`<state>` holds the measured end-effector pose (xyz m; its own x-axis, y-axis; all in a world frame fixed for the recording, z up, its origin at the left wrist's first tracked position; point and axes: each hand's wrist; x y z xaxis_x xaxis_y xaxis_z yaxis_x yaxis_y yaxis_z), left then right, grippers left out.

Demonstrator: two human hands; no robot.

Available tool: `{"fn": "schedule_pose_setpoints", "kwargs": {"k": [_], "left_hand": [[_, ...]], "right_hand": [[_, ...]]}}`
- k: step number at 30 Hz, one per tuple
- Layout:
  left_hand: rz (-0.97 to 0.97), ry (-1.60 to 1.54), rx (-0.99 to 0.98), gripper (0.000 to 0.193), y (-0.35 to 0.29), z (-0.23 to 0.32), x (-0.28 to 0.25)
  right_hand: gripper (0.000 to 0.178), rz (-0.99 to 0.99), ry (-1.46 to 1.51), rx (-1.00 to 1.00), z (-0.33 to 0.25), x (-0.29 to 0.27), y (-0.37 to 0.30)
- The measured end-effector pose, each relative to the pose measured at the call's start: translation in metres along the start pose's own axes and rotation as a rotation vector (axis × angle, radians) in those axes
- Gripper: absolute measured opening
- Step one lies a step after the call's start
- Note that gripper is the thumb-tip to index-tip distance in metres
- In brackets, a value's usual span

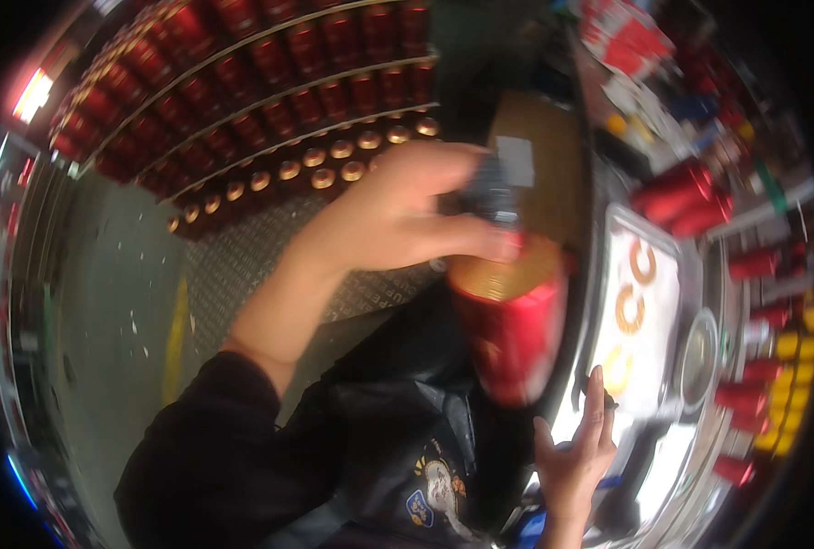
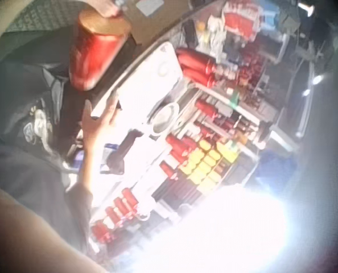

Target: The person applies a gold crescent-shaped sticker to the neck of a red cylindrical container, then smooths a rectangular label around the body of the container. The person handles the container and labels by hand, rotating the container to align and press the labels into place.

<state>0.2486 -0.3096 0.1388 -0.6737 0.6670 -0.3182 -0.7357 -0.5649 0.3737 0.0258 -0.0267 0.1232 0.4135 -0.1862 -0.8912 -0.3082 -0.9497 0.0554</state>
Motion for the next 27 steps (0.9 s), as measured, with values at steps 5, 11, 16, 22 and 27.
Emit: {"fn": "schedule_pose_setpoints", "kwargs": {"k": [5,11,16,22,27], "left_hand": [[0.495,0.727,-0.233,0.021,-0.112,-0.074,-0.068],[0.67,1.049,-0.686,0.013,-0.219,-0.309,-0.15],[0.772,1.089,-1.042,0.017,-0.291,-0.462,-0.198],[0.752,0.984,-1.283,0.023,-0.317,-0.539,-0.224],[0.667,0.999,-1.375,0.023,-0.32,-0.565,-0.228]], "right_hand": [[0.092,-0.168,0.126,0.123,-0.039,0.019,0.052],[0.081,-0.054,0.107,0.246,-0.038,0.04,0.052],[0.072,-0.143,-0.126,0.628,-0.032,0.038,0.051],[0.073,-0.28,-0.222,0.807,-0.046,0.049,0.077],[0.07,-0.34,-0.234,0.7,-0.053,0.062,0.089]]}}
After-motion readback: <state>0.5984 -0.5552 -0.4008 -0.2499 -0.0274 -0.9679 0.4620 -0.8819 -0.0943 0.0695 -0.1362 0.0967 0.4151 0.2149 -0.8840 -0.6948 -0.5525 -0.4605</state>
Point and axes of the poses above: each hand's wrist, its own y-axis towards the middle knuckle, its own x-axis out of the palm, z = x × y, and after that the axes turned 3 degrees about -z, right-handed
